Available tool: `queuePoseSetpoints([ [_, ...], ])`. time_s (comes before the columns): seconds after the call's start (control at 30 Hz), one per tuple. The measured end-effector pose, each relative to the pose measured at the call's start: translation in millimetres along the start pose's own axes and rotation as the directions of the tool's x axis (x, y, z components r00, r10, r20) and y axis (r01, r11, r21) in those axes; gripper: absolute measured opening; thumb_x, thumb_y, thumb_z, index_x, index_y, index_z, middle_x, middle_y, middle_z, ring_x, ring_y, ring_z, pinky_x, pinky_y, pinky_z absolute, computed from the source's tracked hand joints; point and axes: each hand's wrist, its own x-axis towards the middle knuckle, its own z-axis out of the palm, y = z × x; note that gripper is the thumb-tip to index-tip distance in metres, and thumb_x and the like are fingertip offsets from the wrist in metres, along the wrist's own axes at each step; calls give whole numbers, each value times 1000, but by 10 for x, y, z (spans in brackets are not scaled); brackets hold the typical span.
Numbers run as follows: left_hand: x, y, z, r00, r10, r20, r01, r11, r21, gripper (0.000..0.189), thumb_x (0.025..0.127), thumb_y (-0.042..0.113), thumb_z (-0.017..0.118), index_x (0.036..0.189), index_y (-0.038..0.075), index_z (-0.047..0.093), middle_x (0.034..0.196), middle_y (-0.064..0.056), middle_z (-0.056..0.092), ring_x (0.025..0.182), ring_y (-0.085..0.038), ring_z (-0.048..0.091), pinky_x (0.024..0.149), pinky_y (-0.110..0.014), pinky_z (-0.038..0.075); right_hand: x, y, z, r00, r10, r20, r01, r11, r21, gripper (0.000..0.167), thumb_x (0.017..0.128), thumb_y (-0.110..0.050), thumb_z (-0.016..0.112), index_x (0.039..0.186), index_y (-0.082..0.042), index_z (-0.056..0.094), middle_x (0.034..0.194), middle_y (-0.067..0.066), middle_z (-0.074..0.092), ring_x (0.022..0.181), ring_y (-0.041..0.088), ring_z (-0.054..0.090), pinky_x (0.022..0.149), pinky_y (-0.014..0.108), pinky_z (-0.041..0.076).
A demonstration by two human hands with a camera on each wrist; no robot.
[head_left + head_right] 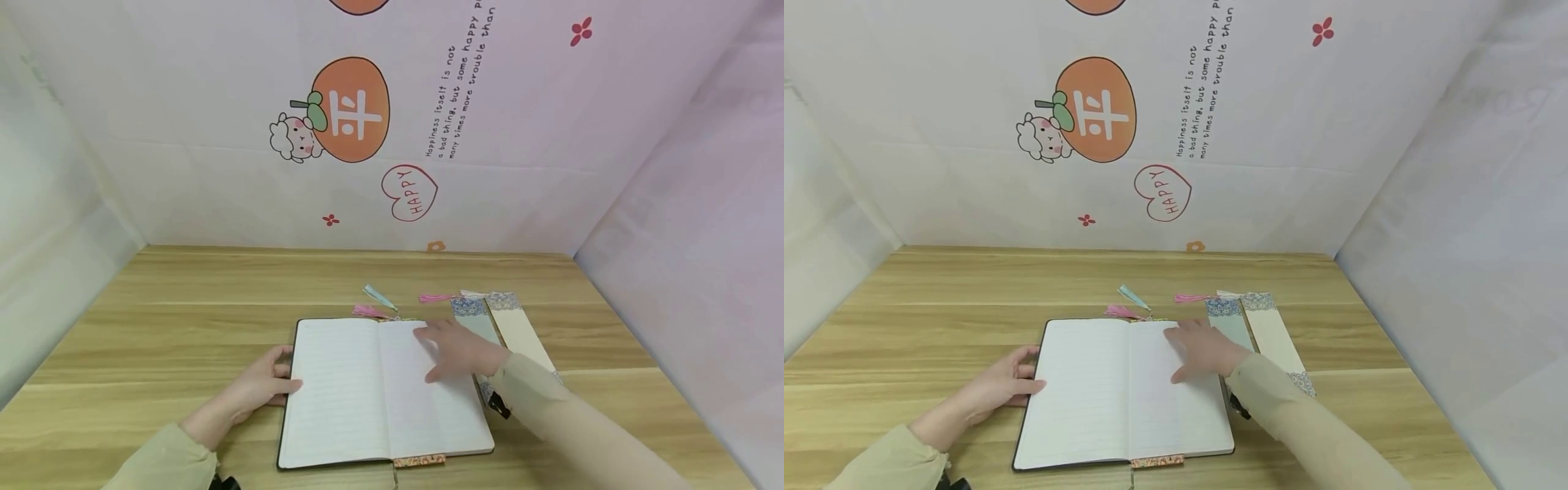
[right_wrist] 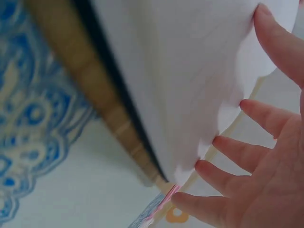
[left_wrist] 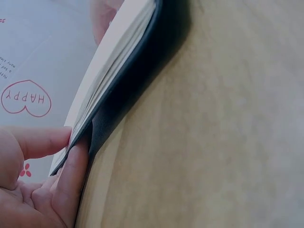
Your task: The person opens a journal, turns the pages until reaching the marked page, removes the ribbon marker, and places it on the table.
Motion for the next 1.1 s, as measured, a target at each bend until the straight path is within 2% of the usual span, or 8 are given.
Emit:
queuePoseSetpoints([
  [0.23, 5, 17, -6, 1000, -12, -8, 12, 1000, 2, 74, 86, 1, 63, 143, -8, 17, 113, -20, 63, 82, -17, 63, 70, -33, 54, 101, 128, -65, 1000, -22, -14, 22, 1000, -9, 96, 69, -39, 83, 145, -6, 35, 149, 20, 32, 138, 42, 24, 109, 58, 23],
  [0.4, 12, 21, -13, 1000, 4, 20, -4, 1000, -2, 76, 86, 1, 63, 143, -9, 15, 110, -19, 64, 80, -16, 63, 68, -32, 54, 167, 173, -73, 1000, -25, 4, 25, 996, -82, 104, 66, -47, 83, 146, -4, 33, 149, 20, 32, 137, 44, 25, 108, 58, 26],
  [0.5, 8, 17, -19, 999, 10, 36, -9, 1000, -13, 77, 85, 0, 63, 143, -9, 14, 108, -16, 64, 80, -16, 63, 68, -32, 53, 173, 180, -66, 1000, -18, 0, 18, 997, -74, 104, 65, -47, 84, 146, -5, 33, 150, 20, 31, 137, 43, 24, 108, 58, 26],
  [0.7, 2, 15, -35, 998, 22, 67, -20, 999, -28, 77, 85, 0, 63, 142, -9, 13, 103, -12, 66, 80, -16, 63, 68, -31, 52, 101, 139, -41, 996, -14, -84, 12, 1000, -14, 101, 60, -41, 87, 142, -6, 40, 146, 20, 37, 135, 44, 28, 106, 57, 30],
  [0.87, 0, 10, -50, 996, 32, 78, -30, 999, -24, 77, 85, 2, 63, 142, -10, 13, 100, -10, 66, 80, -15, 63, 69, -32, 53, 7, 82, -28, 981, -67, -181, 63, 998, -27, 86, 64, -30, 87, 137, -6, 48, 140, 19, 45, 130, 42, 37, 102, 53, 38],
  [0.97, -6, 10, -51, 997, 32, 74, -30, 999, -20, 77, 86, 2, 63, 143, -9, 13, 100, -10, 65, 81, -16, 63, 69, -32, 52, -74, 81, -41, 970, -118, -211, 116, 993, -22, 69, 72, -18, 82, 132, -5, 52, 134, 17, 50, 119, 35, 50, 93, 46, 47],
  [1.1, -13, 13, -50, 997, 28, 66, -27, 1000, -16, 77, 86, 2, 63, 143, -9, 13, 100, -12, 65, 80, -16, 62, 69, -32, 52, -203, 137, -90, 960, -174, -217, 200, 974, 105, 51, 80, -1, 71, 129, -4, 54, 126, 16, 55, 100, 27, 59, 74, 32, 51],
])
